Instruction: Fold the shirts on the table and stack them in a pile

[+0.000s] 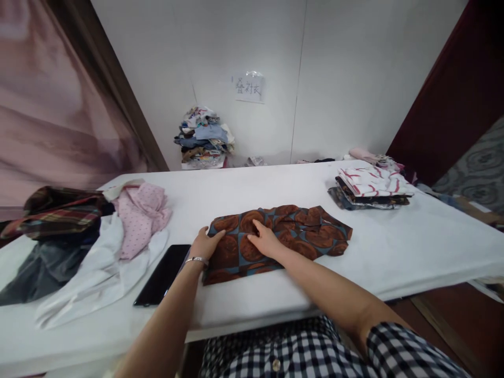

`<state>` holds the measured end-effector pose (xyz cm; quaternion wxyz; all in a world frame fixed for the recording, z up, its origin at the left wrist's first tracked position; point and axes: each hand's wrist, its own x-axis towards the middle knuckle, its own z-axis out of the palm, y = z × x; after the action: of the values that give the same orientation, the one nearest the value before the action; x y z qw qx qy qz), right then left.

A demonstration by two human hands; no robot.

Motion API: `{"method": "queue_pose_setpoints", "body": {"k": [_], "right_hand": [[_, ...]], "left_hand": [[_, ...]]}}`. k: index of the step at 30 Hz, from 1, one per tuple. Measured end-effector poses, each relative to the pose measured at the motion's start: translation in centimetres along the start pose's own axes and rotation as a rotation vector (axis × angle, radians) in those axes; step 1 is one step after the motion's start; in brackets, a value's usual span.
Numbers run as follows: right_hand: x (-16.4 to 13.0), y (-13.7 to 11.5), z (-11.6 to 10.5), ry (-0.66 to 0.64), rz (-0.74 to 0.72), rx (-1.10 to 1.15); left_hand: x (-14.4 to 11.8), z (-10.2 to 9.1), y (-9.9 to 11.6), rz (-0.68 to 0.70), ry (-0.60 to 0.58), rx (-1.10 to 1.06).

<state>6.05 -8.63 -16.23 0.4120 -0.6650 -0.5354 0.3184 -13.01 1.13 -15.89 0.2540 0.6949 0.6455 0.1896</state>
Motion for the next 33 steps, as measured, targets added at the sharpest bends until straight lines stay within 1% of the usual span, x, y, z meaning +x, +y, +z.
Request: {"method": "queue_pose_setpoints", "body": {"k": [1,3,6,8,9,11,13,14,15,17,18,19,20,21,22,24,26,29,31,33], "right_hand": [[0.1,0.2,0.3,-0.009,0.008,-0.024],[0.3,0.8,0.6,-0.014,0.004,0.003],[-0.1,1.3,0.4,0.031,-0.03,0.168],[-0.8,1.2,-0.2,0.071,-0.072,0.317],[-1.3,1.0,-0.8,0.078,-0.086,0.398],[-2.4,0.5,-2.1,0.075,-0.079,0.556],[-3.5,0.1,-3.8,0.062,-0.013,0.693],[-3.9,0.1,-4.6,0.055,0.032,0.758],[-4.2,0.2,-5.4,0.053,0.075,0.819],[-4.7,0.7,-6.8,0.048,0.137,0.932],[-4.8,1.2,-7.4,0.036,0.154,0.99],[-4.9,1.6,-7.8,0.021,0.169,1.051],[-4.9,2.1,-8.1,0.005,0.189,1.114],[-5.0,2.5,-8.3,-0.011,0.216,1.181],[-5.0,2.9,-8.3,-0.025,0.251,1.252],[-4.9,3.4,-8.2,-0.029,0.337,1.377],[-4.6,3.6,-8.1,-0.033,0.427,1.471],[-4.3,3.6,-8.1,-0.042,0.494,1.58],[-4.2,3.6,-8.3,-0.033,0.482,1.625],[-4.3,3.6,-8.7,0.018,0.489,1.629]], "left_hand": [[0.0,-0.1,0.0,-0.011,-0.015,-0.005],[0.0,-0.3,-0.1,-0.021,-0.043,-0.027],[0.1,-1.0,0.3,-0.007,-0.049,-0.064],[0.1,-1.9,1.5,0.032,-0.015,-0.081],[0.2,-2.3,2.5,0.065,-0.002,-0.085],[0.0,-2.9,5.3,0.159,0.009,-0.102],[-0.7,-2.7,9.2,0.269,-0.008,-0.14],[-1.2,-2.4,11.3,0.323,-0.032,-0.177],[-1.8,-1.8,13.4,0.371,-0.07,-0.226],[-3.2,-0.2,16.9,0.423,-0.224,-0.336],[-3.8,0.8,18.2,0.425,-0.309,-0.379],[-4.4,1.8,19.0,0.42,-0.369,-0.397],[-4.8,2.9,19.3,0.422,-0.388,-0.385],[-5.1,3.9,19.2,0.437,-0.36,-0.346],[-5.2,4.9,18.7,0.474,-0.299,-0.286],[-5.1,6.6,16.8,0.589,-0.162,-0.161],[-4.8,7.9,14.6,0.68,-0.087,-0.088],[-4.9,9.2,12.3,0.724,-0.073,-0.027],[-5.4,9.8,11.7,0.738,-0.09,0.038],[-6.1,10.2,11.7,0.762,-0.11,0.115]]}}
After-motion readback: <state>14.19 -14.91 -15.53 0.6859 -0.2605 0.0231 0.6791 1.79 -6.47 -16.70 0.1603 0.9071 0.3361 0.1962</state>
